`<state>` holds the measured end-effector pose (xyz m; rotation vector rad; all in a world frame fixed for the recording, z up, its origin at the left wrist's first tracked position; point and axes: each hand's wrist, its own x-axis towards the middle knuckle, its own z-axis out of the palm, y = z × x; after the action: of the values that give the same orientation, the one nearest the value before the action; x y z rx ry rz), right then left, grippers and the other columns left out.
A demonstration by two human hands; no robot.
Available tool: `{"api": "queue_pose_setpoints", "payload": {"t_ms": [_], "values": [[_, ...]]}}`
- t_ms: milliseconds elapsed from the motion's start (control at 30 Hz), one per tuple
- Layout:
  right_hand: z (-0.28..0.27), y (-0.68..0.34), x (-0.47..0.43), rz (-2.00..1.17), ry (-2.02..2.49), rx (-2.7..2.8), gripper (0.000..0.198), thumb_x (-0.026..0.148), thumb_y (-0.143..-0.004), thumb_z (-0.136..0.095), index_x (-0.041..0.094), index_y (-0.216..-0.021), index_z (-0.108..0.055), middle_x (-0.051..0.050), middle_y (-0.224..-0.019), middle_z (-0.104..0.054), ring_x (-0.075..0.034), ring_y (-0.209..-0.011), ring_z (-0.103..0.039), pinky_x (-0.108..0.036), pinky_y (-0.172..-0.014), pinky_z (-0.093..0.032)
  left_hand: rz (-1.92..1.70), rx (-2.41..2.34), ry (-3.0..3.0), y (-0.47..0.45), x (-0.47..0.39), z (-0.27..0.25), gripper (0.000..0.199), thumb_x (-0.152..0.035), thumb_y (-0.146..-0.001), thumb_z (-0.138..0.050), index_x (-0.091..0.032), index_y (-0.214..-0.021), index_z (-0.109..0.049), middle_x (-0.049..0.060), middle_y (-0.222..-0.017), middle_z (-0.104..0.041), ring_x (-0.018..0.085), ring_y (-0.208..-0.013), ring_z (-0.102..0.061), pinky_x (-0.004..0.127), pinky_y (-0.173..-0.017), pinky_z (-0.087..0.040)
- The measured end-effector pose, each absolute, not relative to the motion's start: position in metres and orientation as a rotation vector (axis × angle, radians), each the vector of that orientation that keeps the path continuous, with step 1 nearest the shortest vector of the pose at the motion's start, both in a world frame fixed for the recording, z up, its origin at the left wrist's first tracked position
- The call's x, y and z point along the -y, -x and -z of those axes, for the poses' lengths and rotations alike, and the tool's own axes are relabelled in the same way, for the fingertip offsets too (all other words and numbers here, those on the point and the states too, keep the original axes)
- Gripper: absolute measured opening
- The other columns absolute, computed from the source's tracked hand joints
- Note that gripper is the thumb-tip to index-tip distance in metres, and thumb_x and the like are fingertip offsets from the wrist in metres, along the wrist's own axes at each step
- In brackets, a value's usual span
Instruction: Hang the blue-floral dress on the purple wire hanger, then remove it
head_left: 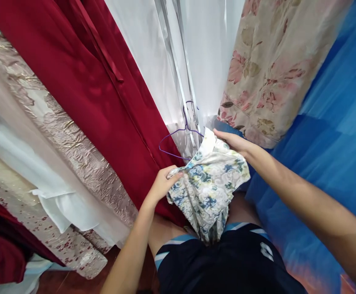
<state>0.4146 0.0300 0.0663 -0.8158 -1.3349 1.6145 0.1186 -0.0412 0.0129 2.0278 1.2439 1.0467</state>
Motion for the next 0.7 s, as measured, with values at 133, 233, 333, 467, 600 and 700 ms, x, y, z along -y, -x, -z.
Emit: {"api": "queue_pose_setpoints", "payload": {"t_ms": [133, 233, 333, 467, 600, 700], "values": [[-0.070, -0.428, -0.016, -1.651, 0.764, 1.368, 0.015, 0.026, -0.079, -0.076, 0.013, -0.084, -0.069, -0.005, -0.070, -0.073, -0.016, -0.057, -0.066, -0.024, -0.056, -0.052, -0.724, -1.576, -2.280, -0.061, 0.015, -0.005, 0.033, -0.037, -0.083, -0.060, -0.018, -0.059, -0.046, -0.002, -0.058, -0.045, 0.013, -0.062, -0.043, 0.024, -0.060, -0.032], [-0.072, -0.435, -0.013, -1.603, 0.817, 1.374, 0.011, 0.023, -0.079, -0.075, 0.014, -0.080, -0.069, -0.005, -0.067, -0.072, -0.015, -0.052, -0.063, -0.024, -0.051, -0.050, -0.734, -1.623, -2.314, -0.030, -0.010, -0.003, 0.020, -0.032, -0.079, -0.057, -0.019, -0.063, -0.054, 0.001, -0.065, -0.058, 0.018, -0.072, -0.053, 0.026, -0.070, -0.040], [-0.072, -0.435, -0.016, -1.629, 0.854, 1.382, 0.010, 0.020, -0.077, -0.074, 0.014, -0.084, -0.070, -0.007, -0.072, -0.074, -0.018, -0.056, -0.065, -0.026, -0.051, -0.053, -0.927, -1.623, -2.272, -0.019, -0.042, -0.014, 0.016, -0.027, -0.083, -0.047, -0.020, -0.077, -0.059, 0.004, -0.082, -0.067, 0.020, -0.083, -0.058, 0.029, -0.078, -0.044], [-0.071, -0.434, -0.022, -1.670, 0.892, 1.410, 0.018, 0.016, -0.073, -0.071, 0.013, -0.091, -0.072, -0.009, -0.082, -0.077, -0.021, -0.064, -0.069, -0.029, -0.058, -0.057, -1.418, -1.596, -2.015, -0.039, -0.081, -0.051, 0.018, -0.019, -0.078, -0.042, -0.018, -0.086, -0.058, 0.005, -0.093, -0.068, 0.020, -0.087, -0.059, 0.028, -0.077, -0.045], [-0.066, -0.443, -0.019, -1.605, 0.978, 1.412, 0.025, 0.035, -0.082, -0.069, 0.013, -0.094, -0.071, -0.011, -0.083, -0.076, -0.025, -0.070, -0.071, -0.035, -0.064, -0.059, -1.378, -1.499, -2.052, -0.071, -0.088, -0.084, 0.022, -0.016, -0.071, -0.051, -0.018, -0.089, -0.062, 0.003, -0.082, -0.065, 0.019, -0.076, -0.058, 0.027, -0.068, -0.043], [-0.054, -0.454, -0.004, -1.296, 0.912, 1.406, 0.043, 0.057, -0.090, -0.057, 0.020, -0.110, -0.067, -0.009, -0.098, -0.075, -0.025, -0.087, -0.072, -0.037, -0.076, -0.058, -1.360, -1.441, -2.015, -0.078, -0.073, -0.087, 0.017, -0.020, -0.072, -0.055, -0.018, -0.087, -0.060, 0.000, -0.071, -0.059, 0.016, -0.064, -0.053, 0.026, -0.060, -0.040]]}}
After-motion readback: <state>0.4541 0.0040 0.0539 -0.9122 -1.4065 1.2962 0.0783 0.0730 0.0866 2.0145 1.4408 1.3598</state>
